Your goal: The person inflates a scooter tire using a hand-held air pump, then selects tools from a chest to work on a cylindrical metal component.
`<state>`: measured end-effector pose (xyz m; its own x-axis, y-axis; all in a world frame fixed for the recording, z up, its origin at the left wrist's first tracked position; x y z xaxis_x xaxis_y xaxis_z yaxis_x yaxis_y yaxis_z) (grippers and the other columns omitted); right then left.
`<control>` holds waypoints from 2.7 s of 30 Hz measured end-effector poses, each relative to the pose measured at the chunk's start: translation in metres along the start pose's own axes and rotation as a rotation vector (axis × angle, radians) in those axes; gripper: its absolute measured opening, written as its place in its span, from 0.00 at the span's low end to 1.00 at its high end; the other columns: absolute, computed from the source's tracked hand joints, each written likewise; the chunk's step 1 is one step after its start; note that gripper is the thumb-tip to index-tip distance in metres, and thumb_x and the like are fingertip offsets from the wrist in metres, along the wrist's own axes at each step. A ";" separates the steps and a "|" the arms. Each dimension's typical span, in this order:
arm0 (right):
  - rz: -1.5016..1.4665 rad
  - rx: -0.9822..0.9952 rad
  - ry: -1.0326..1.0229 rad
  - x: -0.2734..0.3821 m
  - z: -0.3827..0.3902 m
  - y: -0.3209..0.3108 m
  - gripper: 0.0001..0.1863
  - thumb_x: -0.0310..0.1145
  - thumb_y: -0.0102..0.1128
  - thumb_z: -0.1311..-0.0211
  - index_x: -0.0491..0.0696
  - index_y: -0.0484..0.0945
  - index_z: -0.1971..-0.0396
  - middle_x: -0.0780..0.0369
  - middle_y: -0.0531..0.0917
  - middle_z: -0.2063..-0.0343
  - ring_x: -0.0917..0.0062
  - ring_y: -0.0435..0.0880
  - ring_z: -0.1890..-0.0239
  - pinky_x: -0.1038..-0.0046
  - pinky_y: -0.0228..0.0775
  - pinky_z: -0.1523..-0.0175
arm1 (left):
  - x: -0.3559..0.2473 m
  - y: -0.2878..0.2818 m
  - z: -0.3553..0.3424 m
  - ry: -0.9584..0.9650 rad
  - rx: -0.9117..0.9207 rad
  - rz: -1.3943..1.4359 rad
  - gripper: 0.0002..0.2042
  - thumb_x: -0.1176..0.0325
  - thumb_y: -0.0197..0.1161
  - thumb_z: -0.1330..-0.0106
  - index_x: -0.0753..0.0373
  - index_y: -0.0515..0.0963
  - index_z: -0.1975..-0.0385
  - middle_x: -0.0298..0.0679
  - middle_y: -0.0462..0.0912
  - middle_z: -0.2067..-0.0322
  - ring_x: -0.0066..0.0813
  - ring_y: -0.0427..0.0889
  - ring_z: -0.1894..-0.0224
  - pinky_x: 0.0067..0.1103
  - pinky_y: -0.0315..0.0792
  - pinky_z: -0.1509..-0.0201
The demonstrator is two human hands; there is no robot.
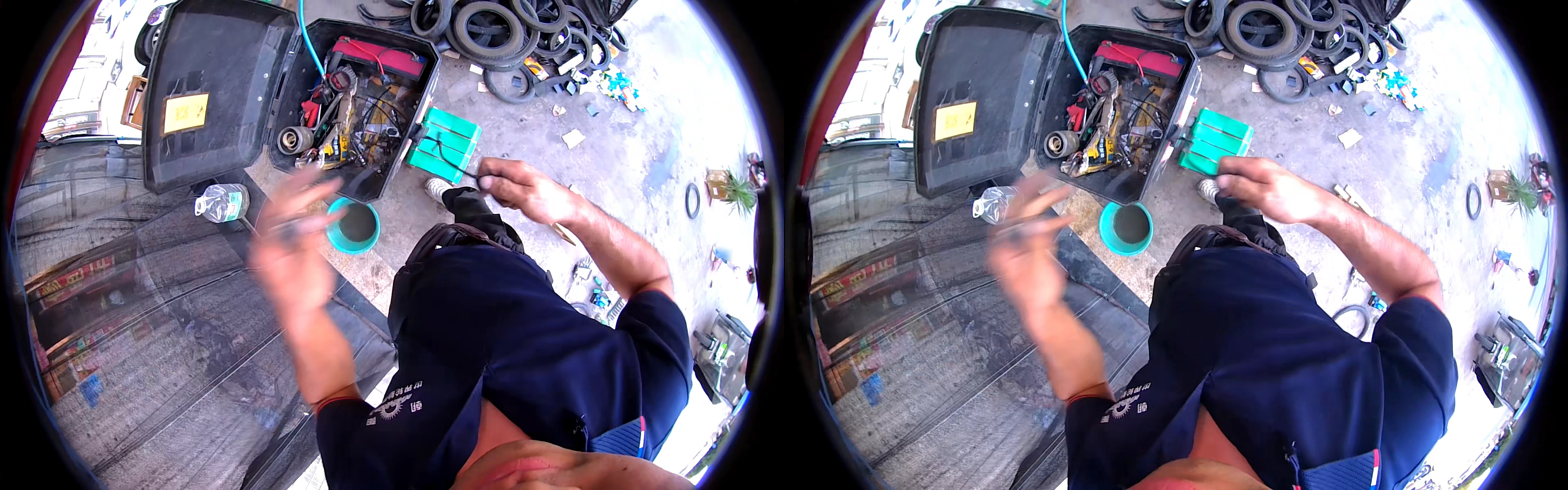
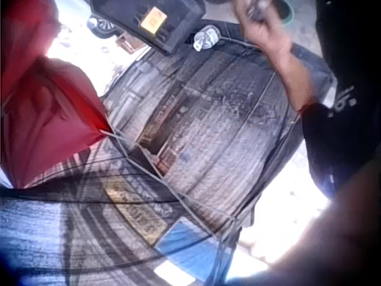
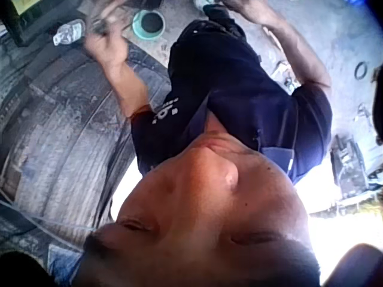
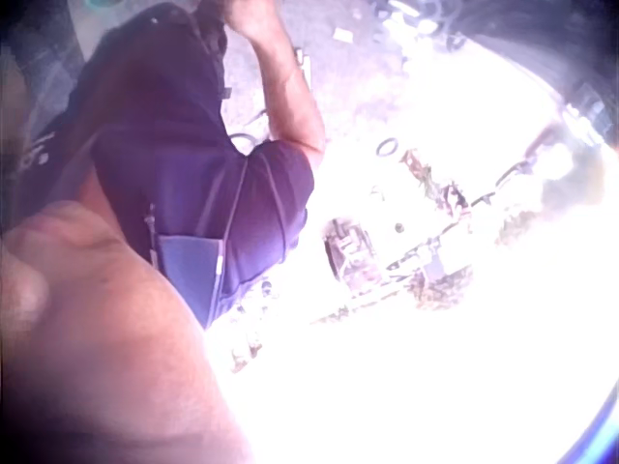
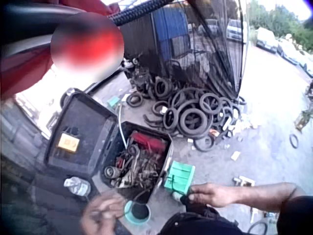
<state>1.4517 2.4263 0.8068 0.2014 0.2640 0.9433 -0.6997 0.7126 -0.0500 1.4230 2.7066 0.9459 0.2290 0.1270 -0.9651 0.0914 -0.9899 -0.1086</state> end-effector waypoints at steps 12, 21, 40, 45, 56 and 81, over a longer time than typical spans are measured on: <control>0.556 0.037 -0.406 0.093 0.026 0.054 0.17 0.36 0.66 0.32 0.39 0.78 0.53 0.52 0.84 0.68 0.64 0.83 0.63 0.61 0.74 0.53 | -0.114 -0.026 0.038 0.213 -0.109 0.056 0.12 0.60 0.62 0.26 0.62 0.80 0.69 0.34 0.77 0.79 0.17 0.73 0.78 0.19 0.64 0.78; 0.502 -0.103 -0.442 0.066 -0.119 0.040 0.17 0.42 0.52 0.22 0.42 0.77 0.61 0.64 0.80 0.76 0.78 0.78 0.72 0.70 0.72 0.64 | -0.301 -0.471 0.079 0.621 -0.896 0.649 0.22 0.51 0.41 0.17 0.62 0.65 0.71 0.33 0.66 0.83 0.25 0.67 0.81 0.25 0.68 0.76; 0.058 -0.049 -0.275 0.150 -0.461 0.037 0.17 0.46 0.57 0.24 0.45 0.81 0.61 0.64 0.84 0.75 0.77 0.85 0.75 0.75 0.78 0.69 | 0.133 -0.200 -0.201 0.019 -0.605 0.212 0.08 0.65 0.64 0.25 0.62 0.76 0.64 0.31 0.78 0.73 0.21 0.78 0.71 0.23 0.75 0.60; 0.658 -0.208 -0.462 0.120 -0.482 -0.054 0.18 0.38 0.63 0.34 0.48 0.81 0.46 0.54 0.88 0.57 0.60 0.87 0.51 0.62 0.78 0.43 | 0.229 -0.198 -0.241 -0.232 -0.505 -0.800 0.18 0.56 0.68 0.31 0.68 0.78 0.57 0.44 0.82 0.66 0.44 0.82 0.64 0.36 0.75 0.55; 1.570 -0.279 -0.508 -0.008 -0.334 -0.111 0.13 0.34 0.61 0.43 0.51 0.83 0.58 0.62 0.79 0.50 0.69 0.74 0.45 0.66 0.63 0.40 | 0.281 -0.181 -0.275 -0.249 -0.419 -1.094 0.39 0.55 0.75 0.40 0.69 0.64 0.35 0.63 0.68 0.40 0.62 0.72 0.38 0.43 0.70 0.35; 2.355 0.408 -0.282 -0.101 -0.385 -0.087 0.13 0.33 0.57 0.40 0.50 0.86 0.58 0.64 0.83 0.60 0.73 0.80 0.49 0.64 0.58 0.34 | 0.432 -0.165 0.487 -1.305 -0.981 -0.116 0.16 0.63 0.64 0.29 0.70 0.79 0.50 0.43 0.85 0.63 0.28 0.85 0.68 0.24 0.79 0.67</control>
<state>1.7560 2.5883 0.5897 -0.8262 0.0216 -0.5629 0.4222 -0.6379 -0.6441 1.0346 2.8935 0.4304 -0.7022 -0.4473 -0.5540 0.7100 -0.4978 -0.4981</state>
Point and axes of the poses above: each hand's wrist, its own z-axis away from the middle knuckle, its own y-axis out of the palm, x = y × z, the point moved 9 cm from there along -z, towards the middle knuckle
